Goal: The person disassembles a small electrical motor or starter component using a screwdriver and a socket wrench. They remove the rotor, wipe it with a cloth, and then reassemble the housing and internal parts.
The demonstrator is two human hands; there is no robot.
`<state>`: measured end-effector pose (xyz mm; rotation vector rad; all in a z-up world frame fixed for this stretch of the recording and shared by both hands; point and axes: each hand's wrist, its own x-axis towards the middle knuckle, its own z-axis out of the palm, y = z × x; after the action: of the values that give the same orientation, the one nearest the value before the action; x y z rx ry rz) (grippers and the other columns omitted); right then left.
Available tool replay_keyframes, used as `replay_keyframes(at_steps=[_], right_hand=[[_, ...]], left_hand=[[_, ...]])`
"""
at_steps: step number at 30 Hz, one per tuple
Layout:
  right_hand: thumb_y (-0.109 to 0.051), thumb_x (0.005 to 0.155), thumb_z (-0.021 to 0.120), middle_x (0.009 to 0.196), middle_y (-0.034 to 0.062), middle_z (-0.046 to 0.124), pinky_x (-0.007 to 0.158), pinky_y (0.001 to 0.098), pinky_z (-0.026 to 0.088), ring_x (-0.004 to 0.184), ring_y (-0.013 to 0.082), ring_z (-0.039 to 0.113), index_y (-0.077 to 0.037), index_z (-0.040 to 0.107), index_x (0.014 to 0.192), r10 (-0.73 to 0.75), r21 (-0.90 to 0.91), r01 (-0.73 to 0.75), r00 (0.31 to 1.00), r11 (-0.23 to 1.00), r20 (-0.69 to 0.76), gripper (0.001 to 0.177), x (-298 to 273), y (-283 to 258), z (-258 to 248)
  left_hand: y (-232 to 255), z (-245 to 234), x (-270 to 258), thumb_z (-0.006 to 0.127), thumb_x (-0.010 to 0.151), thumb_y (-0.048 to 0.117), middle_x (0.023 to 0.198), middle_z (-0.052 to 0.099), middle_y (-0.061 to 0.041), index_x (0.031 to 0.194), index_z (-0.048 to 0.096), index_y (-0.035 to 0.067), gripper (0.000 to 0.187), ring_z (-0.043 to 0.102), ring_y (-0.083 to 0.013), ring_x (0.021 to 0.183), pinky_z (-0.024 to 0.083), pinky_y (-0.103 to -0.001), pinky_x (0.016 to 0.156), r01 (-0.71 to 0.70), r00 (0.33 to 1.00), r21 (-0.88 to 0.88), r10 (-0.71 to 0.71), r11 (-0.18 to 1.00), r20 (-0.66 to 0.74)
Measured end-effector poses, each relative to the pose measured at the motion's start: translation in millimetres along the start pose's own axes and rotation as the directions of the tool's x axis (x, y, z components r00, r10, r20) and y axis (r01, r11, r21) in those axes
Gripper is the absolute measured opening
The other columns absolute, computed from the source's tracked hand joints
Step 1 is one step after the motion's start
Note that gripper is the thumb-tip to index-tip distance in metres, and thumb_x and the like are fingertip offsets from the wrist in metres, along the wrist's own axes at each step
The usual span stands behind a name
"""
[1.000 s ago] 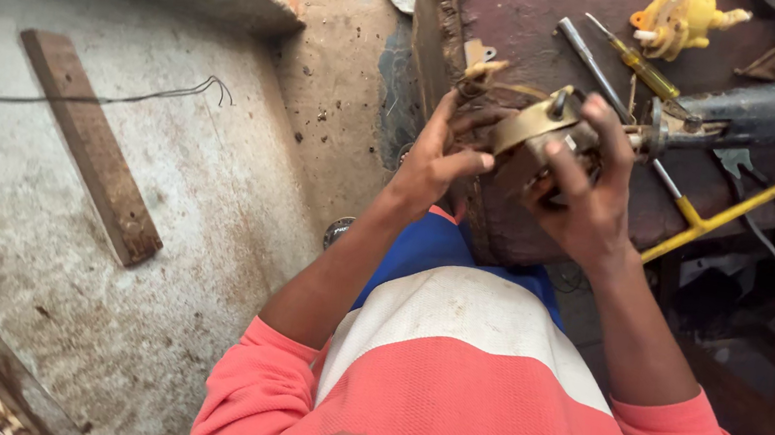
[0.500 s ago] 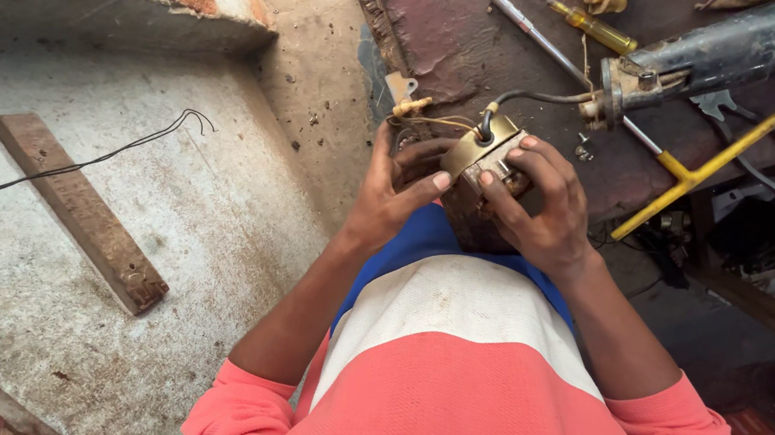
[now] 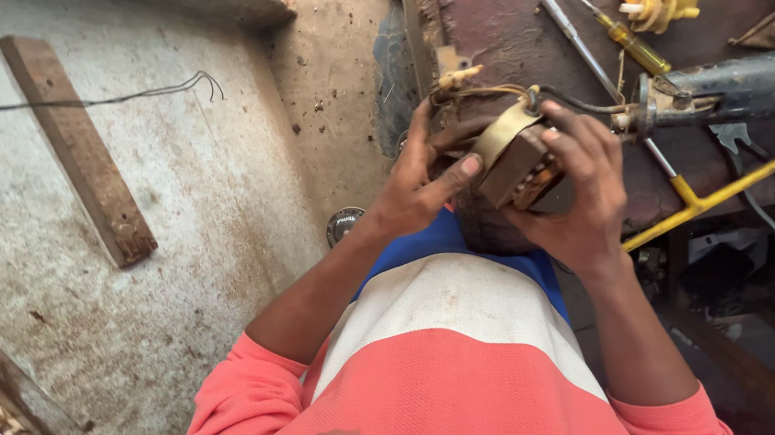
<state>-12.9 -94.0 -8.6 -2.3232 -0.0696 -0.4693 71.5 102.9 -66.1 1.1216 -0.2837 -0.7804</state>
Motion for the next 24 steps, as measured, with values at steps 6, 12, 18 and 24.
replay_keyframes(at_steps=[6, 12, 18, 24], right_hand=[[-0.017, 0.071, 0.102, 0.146, 0.0202, 0.06, 0.112, 0.0445, 0.052, 0.137, 0.0368, 0.061, -0.01, 0.048, 0.141, -0.004, 0.078, 0.001, 0.999, 0.997, 0.035, 0.088, 8.8, 2.9, -14.0], [-0.027, 0.078, 0.101, 0.153, 0.0205, 0.054, 0.112, 0.0425, 0.059, 0.137, 0.0334, 0.06, -0.012, 0.045, 0.147, 0.166, 0.433, -0.181, 0.983, 0.883, 0.073, 0.09, 7.2, 3.8, -18.2], [-0.019, 0.074, 0.1, 0.145, 0.0175, 0.058, 0.112, 0.0509, 0.052, 0.132, 0.0367, 0.058, -0.008, 0.05, 0.139, 0.001, -0.028, -0.003, 0.999, 1.0, -0.047, 0.082, 6.2, -5.1, -17.4], [-0.016, 0.081, 0.095, 0.147, 0.0197, 0.057, 0.113, 0.0533, 0.048, 0.132, 0.0403, 0.056, -0.008, 0.053, 0.144, -0.057, -0.11, 0.059, 0.998, 0.992, 0.024, 0.076, 6.6, -4.9, -11.5]], left_hand=[[1.9, 8.2, 4.6, 0.07, 0.105, 0.027, 0.149, 0.058, -0.025, 0.166, 0.009, 0.004, 0.089, 0.057, -0.0311, 0.141, 0.048, -0.044, 0.122, -0.084, 0.996, 0.024, 0.085, 0.996, -0.031], [7.4, 12.3, 14.9, 0.074, 0.101, 0.03, 0.144, 0.059, -0.023, 0.167, 0.007, 0.007, 0.097, 0.06, -0.0312, 0.137, 0.051, -0.043, 0.12, -0.069, 0.998, -0.008, 0.069, 0.998, -0.007], [-0.4, 30.5, 12.4, 0.085, 0.091, 0.039, 0.155, 0.041, -0.015, 0.167, 0.005, 0.01, 0.115, 0.048, -0.027, 0.146, 0.045, -0.042, 0.123, -0.1, 0.993, -0.094, 0.106, 0.991, 0.056], [6.3, 33.2, 12.7, 0.09, 0.086, 0.043, 0.145, 0.05, -0.021, 0.159, 0.026, -0.004, 0.108, 0.055, -0.0276, 0.138, 0.049, -0.04, 0.123, -0.055, 0.998, 0.089, 0.053, 0.995, 0.022]])
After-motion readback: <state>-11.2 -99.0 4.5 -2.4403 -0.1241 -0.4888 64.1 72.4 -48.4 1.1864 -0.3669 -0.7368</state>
